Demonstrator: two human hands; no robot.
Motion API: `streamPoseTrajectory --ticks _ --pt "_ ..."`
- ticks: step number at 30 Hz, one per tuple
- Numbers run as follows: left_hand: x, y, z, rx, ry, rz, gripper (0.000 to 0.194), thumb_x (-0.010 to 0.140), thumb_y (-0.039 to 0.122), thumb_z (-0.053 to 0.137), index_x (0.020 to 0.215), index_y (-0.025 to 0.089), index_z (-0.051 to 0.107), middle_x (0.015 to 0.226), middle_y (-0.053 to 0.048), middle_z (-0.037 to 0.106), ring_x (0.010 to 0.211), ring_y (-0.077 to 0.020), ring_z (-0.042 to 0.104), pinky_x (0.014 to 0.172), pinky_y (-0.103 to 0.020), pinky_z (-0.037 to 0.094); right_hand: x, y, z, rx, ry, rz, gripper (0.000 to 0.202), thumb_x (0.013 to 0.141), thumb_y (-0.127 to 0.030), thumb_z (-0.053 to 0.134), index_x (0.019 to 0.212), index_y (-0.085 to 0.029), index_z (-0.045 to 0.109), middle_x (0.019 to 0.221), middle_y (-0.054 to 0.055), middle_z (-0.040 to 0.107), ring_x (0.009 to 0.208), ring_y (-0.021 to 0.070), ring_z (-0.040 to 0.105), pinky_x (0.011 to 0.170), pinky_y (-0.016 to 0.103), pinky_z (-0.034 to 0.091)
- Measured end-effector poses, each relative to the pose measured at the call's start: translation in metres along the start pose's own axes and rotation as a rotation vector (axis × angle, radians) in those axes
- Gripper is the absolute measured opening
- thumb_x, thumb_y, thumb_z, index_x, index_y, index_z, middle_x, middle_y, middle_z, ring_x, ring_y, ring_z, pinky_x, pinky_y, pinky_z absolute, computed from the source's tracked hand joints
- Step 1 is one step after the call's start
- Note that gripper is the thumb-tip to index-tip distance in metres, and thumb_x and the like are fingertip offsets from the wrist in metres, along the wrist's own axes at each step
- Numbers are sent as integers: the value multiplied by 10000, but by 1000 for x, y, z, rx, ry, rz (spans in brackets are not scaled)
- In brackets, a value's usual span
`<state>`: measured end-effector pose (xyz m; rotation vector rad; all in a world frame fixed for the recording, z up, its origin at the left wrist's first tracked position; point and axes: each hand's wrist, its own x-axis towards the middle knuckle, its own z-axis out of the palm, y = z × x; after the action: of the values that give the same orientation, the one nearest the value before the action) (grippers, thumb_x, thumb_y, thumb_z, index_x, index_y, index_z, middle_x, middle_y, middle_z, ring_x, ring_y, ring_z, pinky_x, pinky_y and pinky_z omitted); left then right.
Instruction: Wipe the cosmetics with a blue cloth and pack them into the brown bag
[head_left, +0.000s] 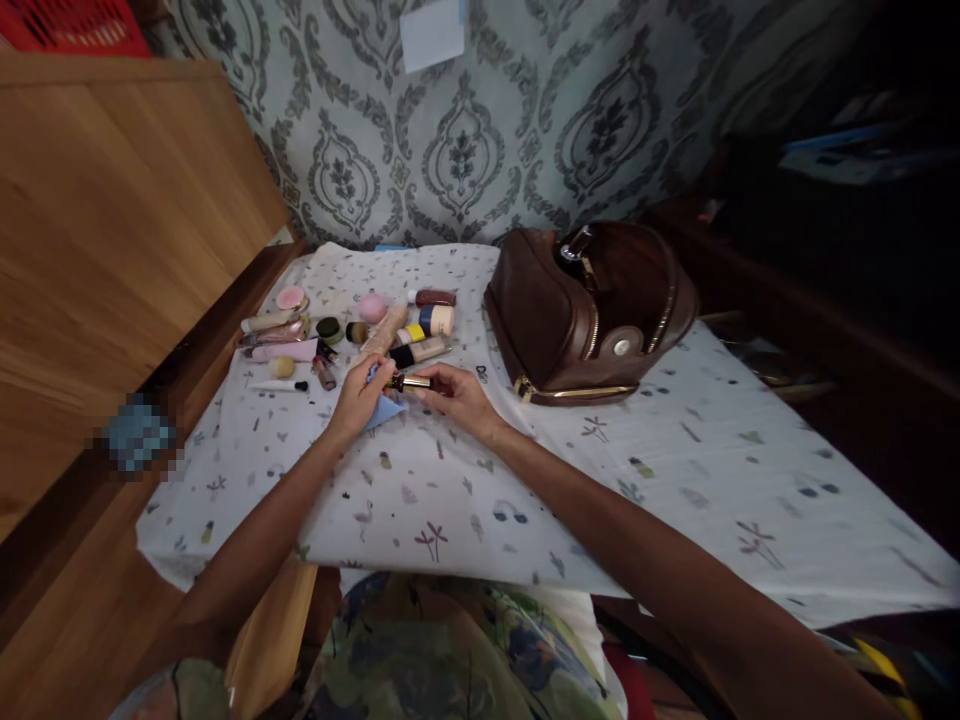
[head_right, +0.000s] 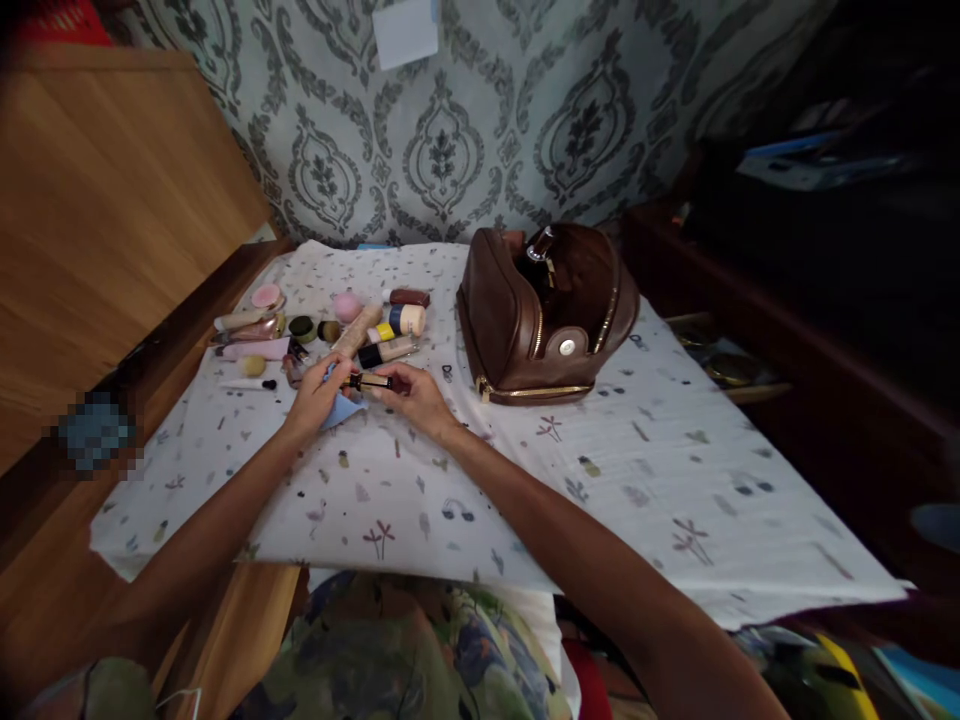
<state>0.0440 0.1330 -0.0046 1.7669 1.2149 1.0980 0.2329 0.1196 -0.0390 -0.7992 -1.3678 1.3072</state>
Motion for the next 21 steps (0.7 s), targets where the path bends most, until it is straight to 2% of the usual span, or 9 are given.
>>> streamPoseTrajectory --ticks 4,9,14,17,21 --pt "2 -8 2 -96 -25 -14 463 944 625 456 978 197 627 628 19 558 599 -156 559 603 -272 443 3 4 -3 -12 56 -19 423 681 -473 822 945 -176 677 857 22 708 702 126 585 606 246 450" --pt "-5 -10 -3 -174 -118 -39 448 859 520 658 1176 226 540 767 14 604 697 -163 598 684 -287 490 5 9 -5 20 94 36 466 680 -518 801 971 -175 679 745 -3 665 609 119 551 515 236 421" --pt "-6 -7 -2 -220 -112 -89 373 844 544 647 992 223 527 728 17 611 657 -157 593 663 -295 498 4 7 -6 -5 86 74 460 708 -520 776 994 -171 682 677 -13 619 582 124 537 483 235 396" --pt "-6 -4 -2 -141 -56 -107 377 868 590 597 870 220 530 656 19 587 617 -150 571 628 -285 477 3 6 -6 -20 70 40 457 701 -502 786 998 -170 682 750 1 653 623 121 540 540 244 424" --pt "-6 -5 -2 -104 -28 -125 421 877 625 572 806 211 544 645 11 587 584 -134 535 571 -261 435 2 6 -5 -48 72 19 467 702 -513 786 998 -168 680 804 13 673 647 117 536 568 246 430"
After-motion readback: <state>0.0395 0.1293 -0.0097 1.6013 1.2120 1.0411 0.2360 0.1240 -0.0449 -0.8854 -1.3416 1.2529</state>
